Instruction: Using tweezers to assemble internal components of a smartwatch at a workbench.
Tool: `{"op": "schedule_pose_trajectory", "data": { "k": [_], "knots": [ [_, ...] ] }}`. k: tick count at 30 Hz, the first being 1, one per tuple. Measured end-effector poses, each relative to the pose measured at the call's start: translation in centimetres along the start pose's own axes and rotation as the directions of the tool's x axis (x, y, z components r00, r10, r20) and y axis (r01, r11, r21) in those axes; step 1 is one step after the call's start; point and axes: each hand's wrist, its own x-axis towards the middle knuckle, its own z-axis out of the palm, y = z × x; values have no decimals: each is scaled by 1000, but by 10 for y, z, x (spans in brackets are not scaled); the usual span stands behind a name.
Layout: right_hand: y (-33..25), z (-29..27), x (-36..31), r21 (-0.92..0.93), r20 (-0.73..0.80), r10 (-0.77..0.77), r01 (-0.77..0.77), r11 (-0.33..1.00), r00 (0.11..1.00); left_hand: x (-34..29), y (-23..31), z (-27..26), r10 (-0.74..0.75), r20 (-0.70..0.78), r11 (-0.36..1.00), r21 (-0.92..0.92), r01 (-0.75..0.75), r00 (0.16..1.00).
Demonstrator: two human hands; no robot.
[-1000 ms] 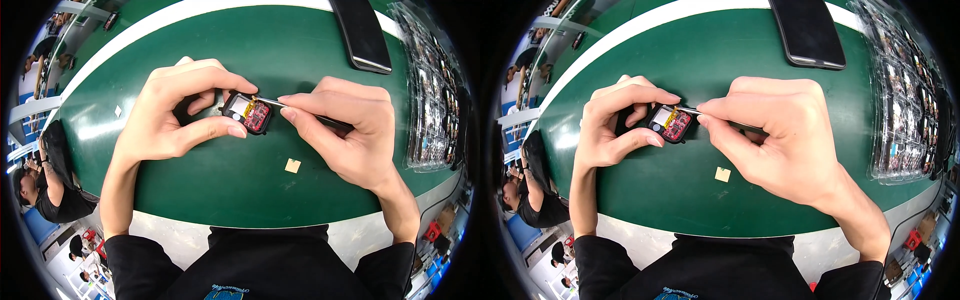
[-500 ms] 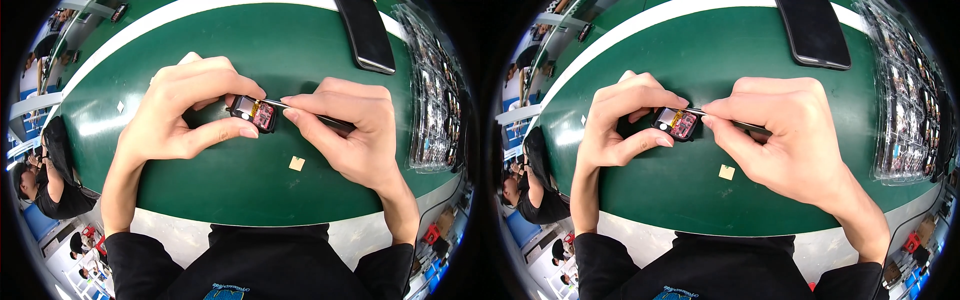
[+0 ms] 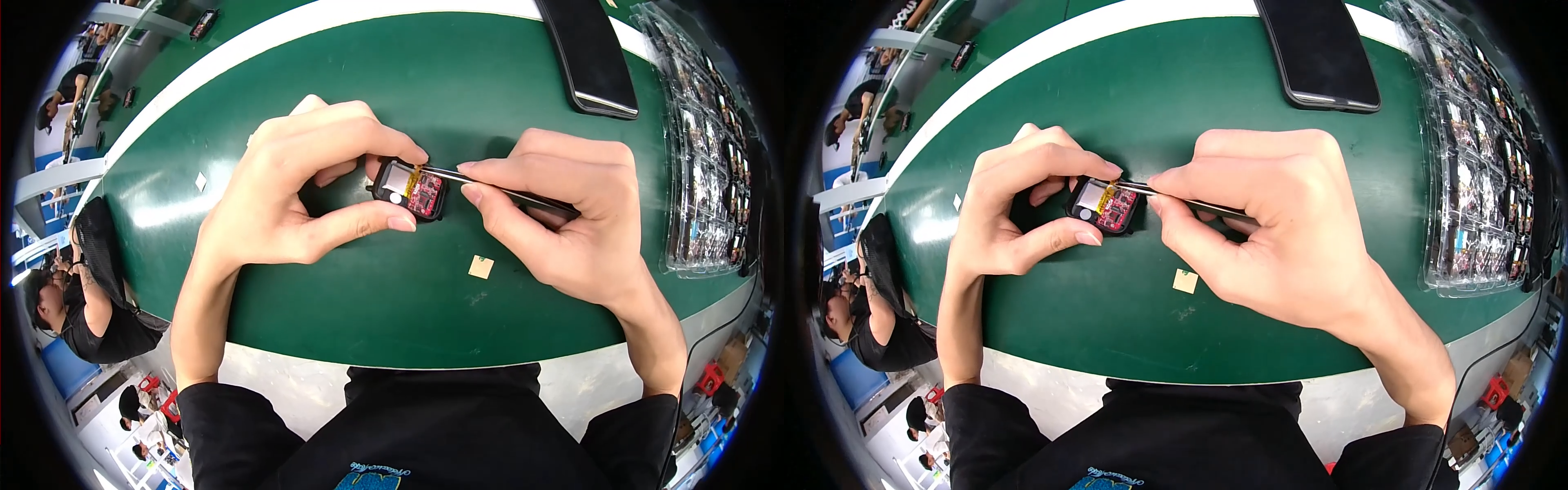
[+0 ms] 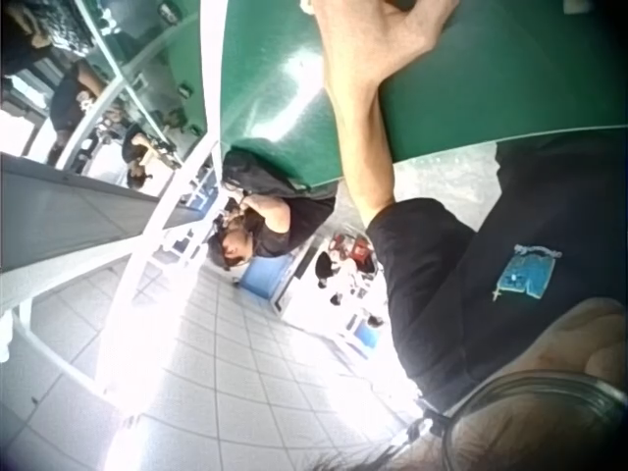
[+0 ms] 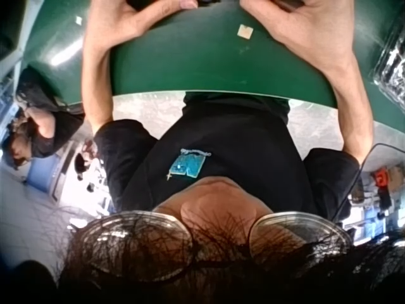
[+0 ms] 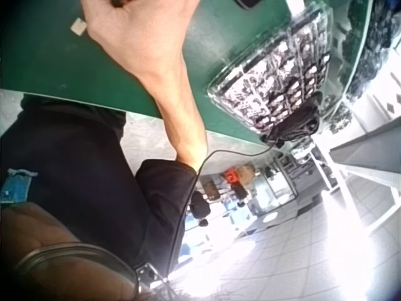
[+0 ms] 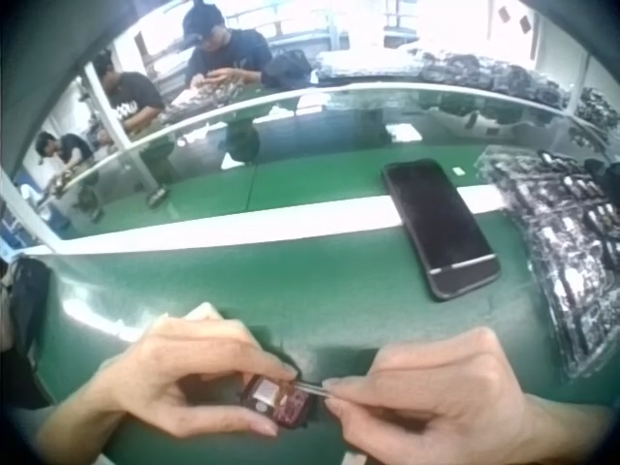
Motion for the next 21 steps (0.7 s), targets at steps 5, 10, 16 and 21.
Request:
{"op": "schedule_pose_trajectory", "data": {
  "k": [5, 10, 16, 21],
  "knots": [
    [0, -4, 2, 19, -47, -6, 6, 1000, 999, -2, 3, 4, -60, -29, 998, -18, 59, 998],
    [-5, -2, 2, 19, -60, 11, -10, 1000, 998, -2, 3, 7, -17, -57, 1000, -15, 16, 998],
    [-4, 4, 1, -12, -53, -10, 9, 1000, 999, -1, 5, 6, -14, -57, 1000, -7, 14, 998],
    [-3, 8, -3, -129, -38, -126, 120, 984, 991, -3, 4, 7, -53, -61, 998, -47, 50, 997]
  ]
}}
